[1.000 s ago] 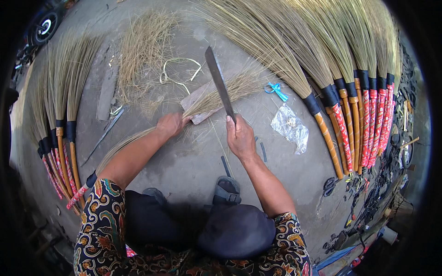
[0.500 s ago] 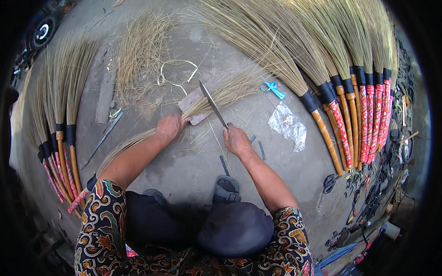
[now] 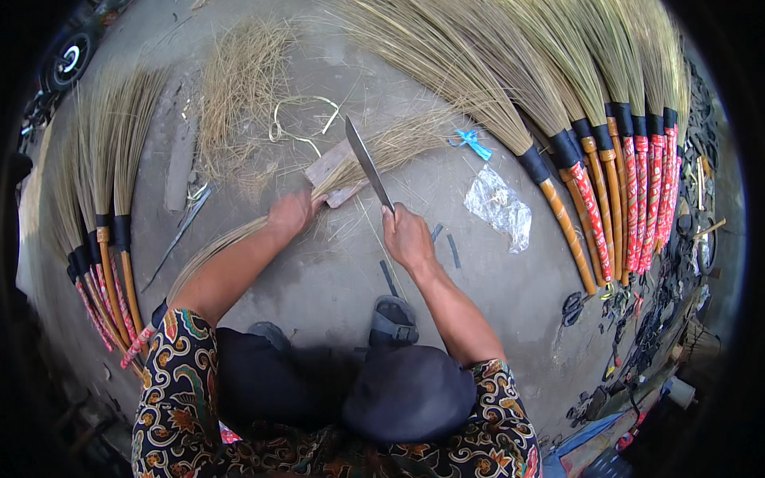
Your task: The person sits on the floor and repeatedly trims the bristles of handmade brooms using a machete and a wooden block. They pick up each broom, align the bristles, cut them to an even length, and set the finished broom aside.
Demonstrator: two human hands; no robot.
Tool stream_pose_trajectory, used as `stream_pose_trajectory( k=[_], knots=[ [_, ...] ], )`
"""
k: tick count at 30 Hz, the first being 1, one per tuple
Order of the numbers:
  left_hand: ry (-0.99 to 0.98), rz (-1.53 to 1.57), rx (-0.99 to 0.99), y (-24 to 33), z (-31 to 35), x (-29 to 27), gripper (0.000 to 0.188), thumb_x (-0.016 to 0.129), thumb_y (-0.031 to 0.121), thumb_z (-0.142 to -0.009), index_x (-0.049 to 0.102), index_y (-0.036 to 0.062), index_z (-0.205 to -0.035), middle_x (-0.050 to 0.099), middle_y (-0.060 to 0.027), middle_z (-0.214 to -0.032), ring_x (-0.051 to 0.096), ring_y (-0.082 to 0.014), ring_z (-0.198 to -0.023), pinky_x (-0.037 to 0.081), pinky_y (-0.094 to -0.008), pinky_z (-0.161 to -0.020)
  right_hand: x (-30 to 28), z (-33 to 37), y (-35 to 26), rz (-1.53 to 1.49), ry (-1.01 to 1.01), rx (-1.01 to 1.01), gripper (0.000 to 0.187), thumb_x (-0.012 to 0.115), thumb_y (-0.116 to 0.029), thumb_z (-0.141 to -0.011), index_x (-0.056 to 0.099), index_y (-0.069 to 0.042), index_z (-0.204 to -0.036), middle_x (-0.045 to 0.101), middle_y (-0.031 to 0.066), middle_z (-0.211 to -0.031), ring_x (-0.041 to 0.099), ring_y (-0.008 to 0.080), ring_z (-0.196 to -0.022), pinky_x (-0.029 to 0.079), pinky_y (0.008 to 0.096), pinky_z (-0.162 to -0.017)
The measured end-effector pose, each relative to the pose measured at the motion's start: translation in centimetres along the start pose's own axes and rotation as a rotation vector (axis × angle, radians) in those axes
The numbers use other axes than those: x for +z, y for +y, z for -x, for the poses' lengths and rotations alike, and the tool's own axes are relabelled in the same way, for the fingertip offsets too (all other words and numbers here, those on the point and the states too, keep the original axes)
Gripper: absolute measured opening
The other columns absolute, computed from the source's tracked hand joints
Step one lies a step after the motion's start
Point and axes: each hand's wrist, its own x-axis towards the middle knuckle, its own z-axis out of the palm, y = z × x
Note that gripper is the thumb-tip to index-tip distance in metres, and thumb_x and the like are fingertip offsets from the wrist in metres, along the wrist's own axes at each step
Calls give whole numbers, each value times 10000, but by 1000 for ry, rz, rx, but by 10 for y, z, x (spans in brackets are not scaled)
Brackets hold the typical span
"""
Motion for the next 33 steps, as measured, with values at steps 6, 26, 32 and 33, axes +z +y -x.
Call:
stream_pose_trajectory(
  k=[6,26,32,33],
  knots=[
    [82,12,22,0,4,2,618,438,594,-1075,688,38,-1181,753,-259,-1051,734,-442,-1012,589,-541,-871,3,-6,-2,47,87,-80,310,531,-267,-1083,587,16,-970,672,296,-779,663,538,-785,502,598,-688],
    [37,31,-63,3,0,-1,668,408,639,-1067,695,48,-1189,747,-249,-1110,724,-443,-1054,580,-540,-898,27,22,-8,-200,277,-68,285,502,-233,-1090,572,36,-1025,655,326,-772,657,553,-785,508,593,-712],
    [48,12,-72,4,-3,-6,675,403,643,-1068,687,41,-1182,748,-250,-1108,728,-439,-1053,586,-547,-884,30,24,-6,-110,40,65,318,462,-251,-1108,554,39,-1015,639,304,-730,658,533,-734,511,558,-655],
    [-22,6,-80,4,-2,-6,679,402,645,-1067,682,39,-1191,748,-251,-1109,728,-438,-1057,586,-550,-885,31,26,-5,-113,50,37,313,473,-249,-1102,556,39,-1012,650,316,-760,660,540,-758,511,570,-673]
  ],
)
